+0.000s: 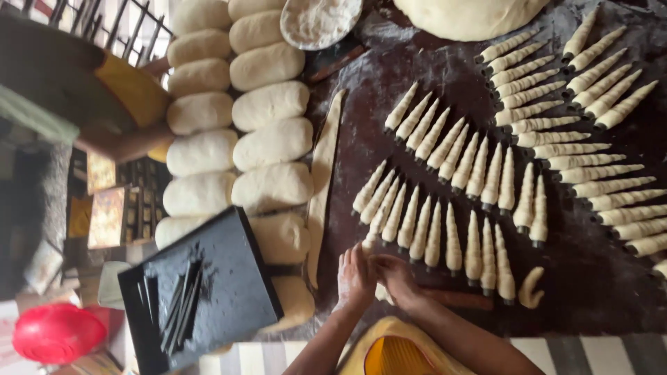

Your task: The recorder uses metal cone molds to wrap strips of dough around them to create cream horn or pastry cone shapes on a flour-dusted wooden table in a bakery.

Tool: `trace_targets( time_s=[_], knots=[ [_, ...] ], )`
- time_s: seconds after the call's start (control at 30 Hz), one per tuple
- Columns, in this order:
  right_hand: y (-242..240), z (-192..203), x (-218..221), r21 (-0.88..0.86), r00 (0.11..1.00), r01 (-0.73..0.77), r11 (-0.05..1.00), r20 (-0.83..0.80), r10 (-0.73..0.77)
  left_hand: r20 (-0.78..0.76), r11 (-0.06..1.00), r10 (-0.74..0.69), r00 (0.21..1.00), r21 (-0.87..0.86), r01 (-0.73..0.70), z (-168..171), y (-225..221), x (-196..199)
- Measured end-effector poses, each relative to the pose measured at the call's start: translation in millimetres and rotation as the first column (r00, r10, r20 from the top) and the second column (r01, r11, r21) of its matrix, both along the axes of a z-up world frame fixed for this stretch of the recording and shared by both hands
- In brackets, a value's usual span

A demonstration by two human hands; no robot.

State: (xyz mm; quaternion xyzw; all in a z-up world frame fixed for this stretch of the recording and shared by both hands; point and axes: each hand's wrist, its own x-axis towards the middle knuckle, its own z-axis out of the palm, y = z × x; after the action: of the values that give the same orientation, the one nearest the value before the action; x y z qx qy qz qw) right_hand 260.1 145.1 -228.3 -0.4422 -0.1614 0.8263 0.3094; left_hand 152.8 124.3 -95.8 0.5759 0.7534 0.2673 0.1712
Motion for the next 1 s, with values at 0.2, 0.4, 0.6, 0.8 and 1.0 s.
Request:
trace_targets(
  time_s=[0.2,0.4,0.6,0.8,1.0],
  knots=[
    [77,78,-6,0.075,0.985,0.168,0.983,0.026,-0.17,-0.066,0.997,-0.077,0.995,0.007,0.077,-56,124,-37],
    [91,83,33,0.17,0.98,0.162,0.972,0.084,-0.178,-0.092,0.991,-0.096,0.991,0.088,0.104,-45,312,-50],
    [77,65,48,0.105,0.978,0.146,0.984,0.131,-0.159,-0.206,0.979,-0.193,0.959,-0.1,0.176,-99,422,-61],
    [65,47,54,0.102,0.982,0.132,0.986,0.121,-0.144,-0.219,0.968,0.138,0.966,0.234,-0.086,-93,428,-133],
    [56,45,44,0.173,0.985,0.059,0.983,0.151,-0.085,-0.276,0.976,-0.03,0.961,-0.217,-0.032,-116,419,-205]
  ],
)
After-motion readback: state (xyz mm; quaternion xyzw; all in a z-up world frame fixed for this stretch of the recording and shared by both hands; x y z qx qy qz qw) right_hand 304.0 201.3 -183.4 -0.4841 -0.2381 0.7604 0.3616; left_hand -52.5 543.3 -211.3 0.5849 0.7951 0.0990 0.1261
